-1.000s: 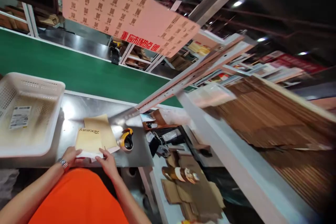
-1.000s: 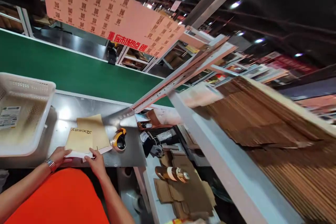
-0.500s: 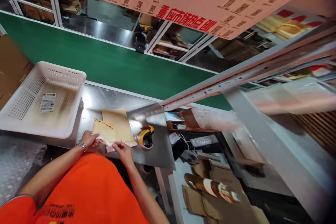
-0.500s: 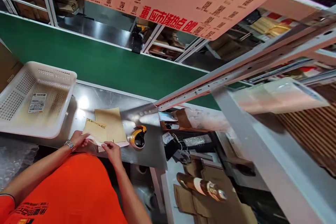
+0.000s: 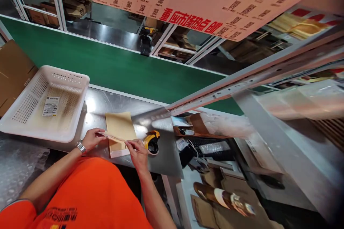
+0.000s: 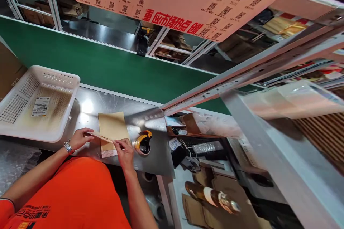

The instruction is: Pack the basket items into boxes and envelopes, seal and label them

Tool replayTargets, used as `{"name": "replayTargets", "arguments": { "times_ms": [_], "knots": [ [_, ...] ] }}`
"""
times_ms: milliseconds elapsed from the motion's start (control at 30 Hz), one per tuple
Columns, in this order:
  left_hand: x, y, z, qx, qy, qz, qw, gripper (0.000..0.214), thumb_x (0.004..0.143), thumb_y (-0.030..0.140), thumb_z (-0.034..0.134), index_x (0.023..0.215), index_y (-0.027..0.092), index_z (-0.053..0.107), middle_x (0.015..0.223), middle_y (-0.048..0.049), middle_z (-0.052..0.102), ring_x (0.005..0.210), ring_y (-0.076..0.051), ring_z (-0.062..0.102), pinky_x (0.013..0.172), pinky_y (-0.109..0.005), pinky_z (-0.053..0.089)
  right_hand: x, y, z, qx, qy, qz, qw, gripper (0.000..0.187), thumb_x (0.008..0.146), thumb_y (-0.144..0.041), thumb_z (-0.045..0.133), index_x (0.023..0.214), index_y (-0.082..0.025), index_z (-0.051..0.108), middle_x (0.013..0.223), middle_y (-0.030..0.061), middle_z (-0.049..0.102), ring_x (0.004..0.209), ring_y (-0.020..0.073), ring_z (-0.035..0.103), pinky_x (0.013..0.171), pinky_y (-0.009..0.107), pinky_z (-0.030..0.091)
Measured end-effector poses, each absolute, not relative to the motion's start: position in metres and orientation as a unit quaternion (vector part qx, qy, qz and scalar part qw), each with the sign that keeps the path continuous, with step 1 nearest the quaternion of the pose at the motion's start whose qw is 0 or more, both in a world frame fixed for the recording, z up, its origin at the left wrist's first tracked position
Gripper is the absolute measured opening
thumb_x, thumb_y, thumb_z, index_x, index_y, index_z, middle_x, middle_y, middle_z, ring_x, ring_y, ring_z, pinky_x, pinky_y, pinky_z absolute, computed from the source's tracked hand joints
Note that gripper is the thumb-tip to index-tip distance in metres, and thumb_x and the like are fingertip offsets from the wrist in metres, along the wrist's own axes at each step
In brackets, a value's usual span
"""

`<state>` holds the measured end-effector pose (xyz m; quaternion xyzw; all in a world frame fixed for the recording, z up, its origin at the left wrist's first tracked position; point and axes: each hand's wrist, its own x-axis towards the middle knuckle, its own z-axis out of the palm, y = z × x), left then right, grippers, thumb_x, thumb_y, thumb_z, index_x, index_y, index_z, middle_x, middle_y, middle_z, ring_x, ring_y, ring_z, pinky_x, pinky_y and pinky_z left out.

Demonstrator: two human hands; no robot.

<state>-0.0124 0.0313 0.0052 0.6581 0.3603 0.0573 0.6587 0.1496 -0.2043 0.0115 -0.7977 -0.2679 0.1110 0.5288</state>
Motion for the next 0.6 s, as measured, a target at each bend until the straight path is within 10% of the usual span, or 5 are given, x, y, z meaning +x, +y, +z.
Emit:
{"name": "replayTargets", "arguments": {
  "times_ms": [267, 433, 600],
  "knots": [
    [0.002, 0.030, 0.005, 0.791, 0.255, 0.100, 0.547, 0.014, 0.094, 0.022, 0.074, 0.088, 0.018, 0.087, 0.104, -0.0092, 0.073, 0.099, -0.022, 0.071, 0.089, -0.032, 0.061, 0.187, -0.241, 0.026, -0.803, -0.327, 0.184, 0.462, 0.048, 0.093, -0.071, 0.078, 0.086, -0.024, 0.086, 0.093, 0.0105, 0.082, 0.092, 0.0278, 0.077, 0.089, 0.042, 0.062],
    [0.017, 0.006, 0.006, 0.821, 0.160, 0.080, 0.542, 0.016, 0.095, 0.021, 0.072, 0.092, 0.019, 0.087, 0.105, -0.0096, 0.074, 0.097, -0.022, 0.070, 0.093, -0.034, 0.059, 0.171, -0.232, 0.035, -0.789, -0.401, 0.191, 0.425, 0.047, 0.093, -0.056, 0.083, 0.128, -0.024, 0.085, 0.126, 0.0146, 0.085, 0.120, 0.0327, 0.078, 0.108, 0.047, 0.061],
    [0.030, -0.008, 0.019, 0.853, 0.105, 0.077, 0.506, 0.017, 0.094, 0.021, 0.071, 0.092, 0.021, 0.087, 0.103, -0.0095, 0.075, 0.098, -0.023, 0.070, 0.094, -0.036, 0.058, 0.147, -0.188, 0.039, -0.738, -0.460, 0.173, 0.462, 0.036, 0.109, -0.051, 0.062, 0.111, -0.025, 0.088, 0.105, 0.0103, 0.085, 0.099, 0.0264, 0.078, 0.092, 0.041, 0.063]
  ]
}}
